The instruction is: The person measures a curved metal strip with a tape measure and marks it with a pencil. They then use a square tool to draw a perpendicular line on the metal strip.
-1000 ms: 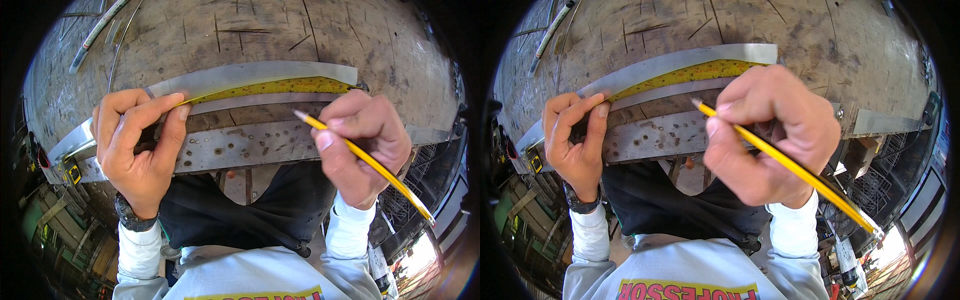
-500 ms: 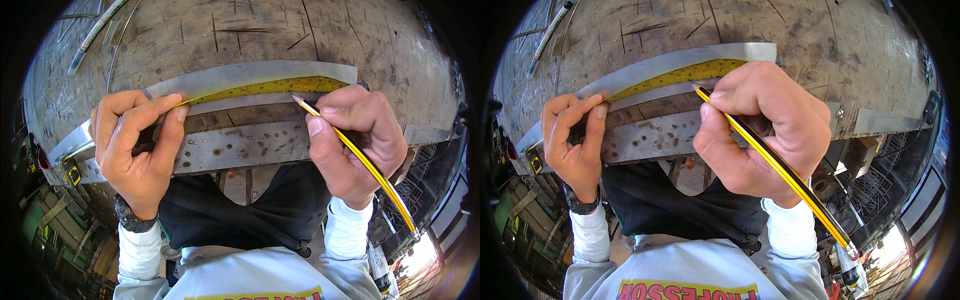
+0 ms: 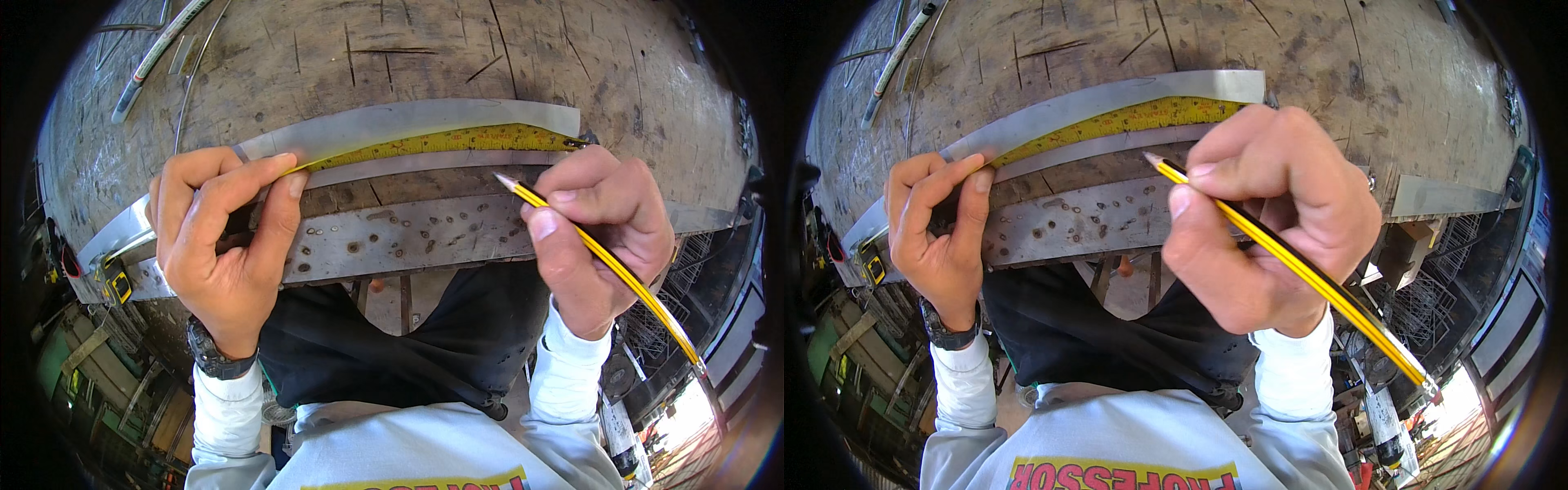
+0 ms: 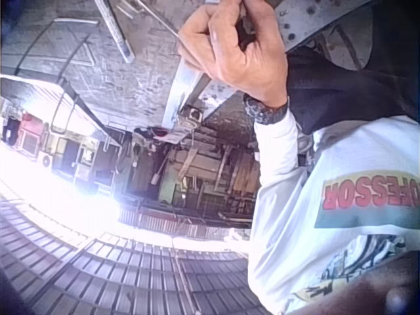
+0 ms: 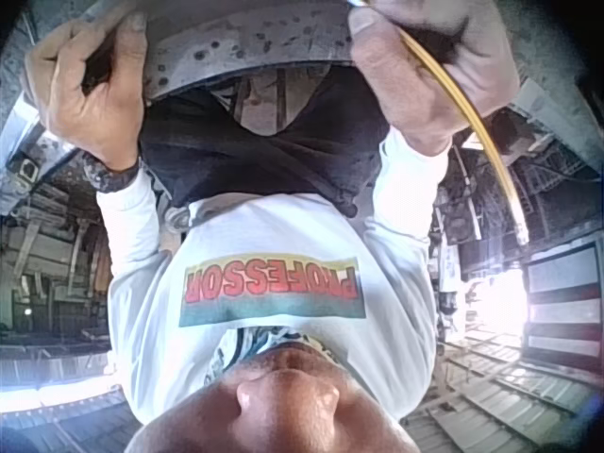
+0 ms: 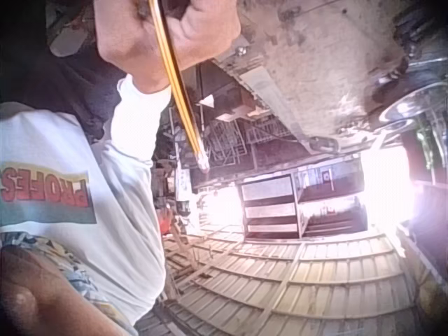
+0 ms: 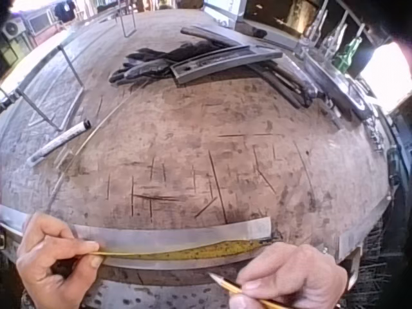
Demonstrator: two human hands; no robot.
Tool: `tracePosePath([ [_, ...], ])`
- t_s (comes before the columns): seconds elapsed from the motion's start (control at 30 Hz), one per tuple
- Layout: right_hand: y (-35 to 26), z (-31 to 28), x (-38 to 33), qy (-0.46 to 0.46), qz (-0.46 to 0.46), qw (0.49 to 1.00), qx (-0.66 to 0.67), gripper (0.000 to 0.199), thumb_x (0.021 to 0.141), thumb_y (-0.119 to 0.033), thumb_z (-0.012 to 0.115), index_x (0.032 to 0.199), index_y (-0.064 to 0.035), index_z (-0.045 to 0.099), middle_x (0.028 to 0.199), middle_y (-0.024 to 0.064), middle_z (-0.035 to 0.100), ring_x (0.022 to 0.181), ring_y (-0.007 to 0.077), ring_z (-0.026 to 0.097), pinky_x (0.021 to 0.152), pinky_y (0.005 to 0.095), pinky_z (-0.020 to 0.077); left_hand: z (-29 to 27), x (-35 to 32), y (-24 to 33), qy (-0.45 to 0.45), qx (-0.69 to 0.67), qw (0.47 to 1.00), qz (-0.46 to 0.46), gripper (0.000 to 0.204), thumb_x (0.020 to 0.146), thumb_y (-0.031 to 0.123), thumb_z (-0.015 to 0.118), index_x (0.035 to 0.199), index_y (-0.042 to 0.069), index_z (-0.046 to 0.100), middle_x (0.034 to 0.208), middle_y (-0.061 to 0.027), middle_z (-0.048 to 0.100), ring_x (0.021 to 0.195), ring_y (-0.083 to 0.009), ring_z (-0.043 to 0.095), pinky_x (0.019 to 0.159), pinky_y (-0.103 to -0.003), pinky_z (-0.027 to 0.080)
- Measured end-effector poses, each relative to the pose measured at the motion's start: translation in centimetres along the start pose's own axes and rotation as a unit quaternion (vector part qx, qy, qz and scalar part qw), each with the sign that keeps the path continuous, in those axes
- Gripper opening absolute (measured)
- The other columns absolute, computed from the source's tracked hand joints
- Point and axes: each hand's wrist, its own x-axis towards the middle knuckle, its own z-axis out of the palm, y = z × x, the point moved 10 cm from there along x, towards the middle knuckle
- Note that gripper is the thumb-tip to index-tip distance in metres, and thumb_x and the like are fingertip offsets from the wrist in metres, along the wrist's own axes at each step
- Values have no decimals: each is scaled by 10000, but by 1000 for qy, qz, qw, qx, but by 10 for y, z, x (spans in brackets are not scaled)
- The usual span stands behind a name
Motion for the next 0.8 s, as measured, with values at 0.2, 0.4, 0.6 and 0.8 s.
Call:
tracePosePath([
  [0.2, 1, -2, 0, 2, 10, 1000, 1, 185, 847, 30, 719, 952, -25, 576, 868, 168, 665, 700, 143, 600, 691, 269, 507, 1, 1, 1, 2, -3, 1000, 2, 259, 734, 55, 895, 978, 115, 831, 874, -13, 632, 809, -181, 574, 787, -329, 417],
  [0.4, -5, 9, 5, -29, 10, 999, -44, 208, 841, 52, 696, 1022, 0, 607, 931, 168, 670, 750, 150, 614, 733, 268, 512, 0, 0, 1, 9, -5, 1000, 7, 259, 725, 50, 899, 967, 108, 827, 862, -14, 633, 801, -185, 578, 781, -329, 422],
  [0.6, -10, 24, 2, -57, -32, 997, -50, 219, 839, 87, 670, 1040, 22, 611, 948, 168, 672, 765, 163, 629, 711, 259, 516, 3, 1, 3, -37, 19, 999, -9, 186, 820, 19, 850, 998, 47, 808, 928, -57, 647, 872, -199, 601, 837, -315, 470],
  [0.8, -9, 30, 0, -14, -68, 997, -44, 184, 871, 119, 649, 1017, 19, 599, 940, 181, 680, 783, 179, 658, 724, 280, 542, 0, 1, 0, 10, -3, 1000, 12, 252, 723, 79, 907, 959, 121, 826, 851, 2, 634, 794, -180, 583, 775, -329, 411],
])
